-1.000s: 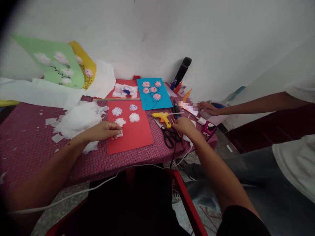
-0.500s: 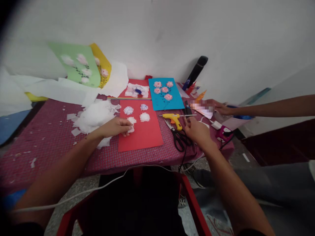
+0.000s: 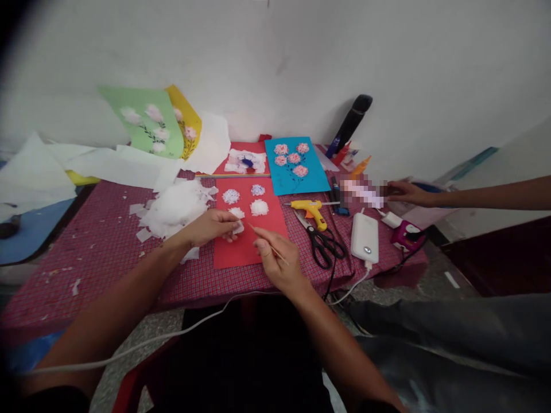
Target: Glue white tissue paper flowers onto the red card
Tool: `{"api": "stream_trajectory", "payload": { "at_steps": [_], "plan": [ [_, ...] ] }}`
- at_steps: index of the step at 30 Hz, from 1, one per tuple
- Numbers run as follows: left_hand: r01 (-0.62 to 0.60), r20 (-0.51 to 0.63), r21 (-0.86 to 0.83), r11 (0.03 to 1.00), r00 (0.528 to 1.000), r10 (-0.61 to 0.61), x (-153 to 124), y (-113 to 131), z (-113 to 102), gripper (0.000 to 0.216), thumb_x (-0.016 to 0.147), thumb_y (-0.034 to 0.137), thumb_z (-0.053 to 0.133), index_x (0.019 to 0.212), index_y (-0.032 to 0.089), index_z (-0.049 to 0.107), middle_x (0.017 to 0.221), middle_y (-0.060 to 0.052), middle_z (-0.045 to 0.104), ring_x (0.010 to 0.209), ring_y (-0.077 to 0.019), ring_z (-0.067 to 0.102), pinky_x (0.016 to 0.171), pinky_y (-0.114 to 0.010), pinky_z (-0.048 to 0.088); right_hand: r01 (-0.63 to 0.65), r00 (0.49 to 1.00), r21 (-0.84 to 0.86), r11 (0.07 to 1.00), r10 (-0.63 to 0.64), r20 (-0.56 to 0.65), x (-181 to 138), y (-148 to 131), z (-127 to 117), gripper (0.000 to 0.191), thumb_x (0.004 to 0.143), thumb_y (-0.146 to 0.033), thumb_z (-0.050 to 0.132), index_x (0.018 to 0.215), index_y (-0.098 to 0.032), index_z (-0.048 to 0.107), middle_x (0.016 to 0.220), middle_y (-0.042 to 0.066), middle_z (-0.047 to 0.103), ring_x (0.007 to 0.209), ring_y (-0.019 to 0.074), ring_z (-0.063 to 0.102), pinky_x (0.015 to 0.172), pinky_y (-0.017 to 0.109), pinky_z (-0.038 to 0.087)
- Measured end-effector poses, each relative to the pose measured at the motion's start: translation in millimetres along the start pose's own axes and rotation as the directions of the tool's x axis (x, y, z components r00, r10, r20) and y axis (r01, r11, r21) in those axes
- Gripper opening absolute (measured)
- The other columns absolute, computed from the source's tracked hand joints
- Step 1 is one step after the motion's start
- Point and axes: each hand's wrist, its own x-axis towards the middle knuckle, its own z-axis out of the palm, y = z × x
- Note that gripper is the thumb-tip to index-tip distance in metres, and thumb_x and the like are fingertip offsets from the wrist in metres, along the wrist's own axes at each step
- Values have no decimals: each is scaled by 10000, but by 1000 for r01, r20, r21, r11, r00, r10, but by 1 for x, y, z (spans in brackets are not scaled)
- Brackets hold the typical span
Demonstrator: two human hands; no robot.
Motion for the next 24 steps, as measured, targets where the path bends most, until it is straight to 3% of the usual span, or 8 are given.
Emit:
{"api": "stream_trajectory", "payload": {
  "at_steps": [2, 5, 18, 24],
  "plan": [
    [-9, 17, -11, 1000, 1000, 9, 0, 0, 1, 209, 890, 337, 733, 924, 131, 732, 832, -62, 751, 718, -138, 699, 697, -276, 582, 111, 994, 68, 991, -110, -27, 3, 0, 11, 298, 1050, -368, 507, 1221, -261, 727, 922, 38, 785, 747, 177, 724, 747, 333, 593],
    [-15, 33, -42, 999, 999, 17, -1, -1, 1, 238, 867, 367, 764, 907, 135, 735, 853, -62, 748, 739, -138, 699, 692, -267, 586, 162, 986, 69, 984, -160, -40, 7, 1, 21, 274, 1055, -323, 513, 1169, -259, 754, 905, 31, 791, 717, 162, 721, 733, 314, 593],
    [-12, 122, -100, 995, 992, 25, -3, -2, -1, 222, 898, 345, 743, 928, 125, 734, 814, -51, 736, 705, -118, 697, 681, -244, 576, 100, 995, 99, 990, -98, -27, 9, 8, 31, 269, 1053, -331, 528, 1180, -250, 751, 890, 31, 777, 712, 168, 716, 725, 313, 578],
    [-29, 200, -125, 992, 978, 54, -3, -4, -5, 197, 836, 188, 733, 1024, 133, 752, 931, -70, 770, 789, -138, 728, 749, -273, 591, 10, 1000, 193, 981, -4, -29, 8, 10, 33, 264, 1048, -360, 537, 1133, -239, 755, 859, 26, 763, 668, 162, 693, 662, 302, 556]
  ]
}}
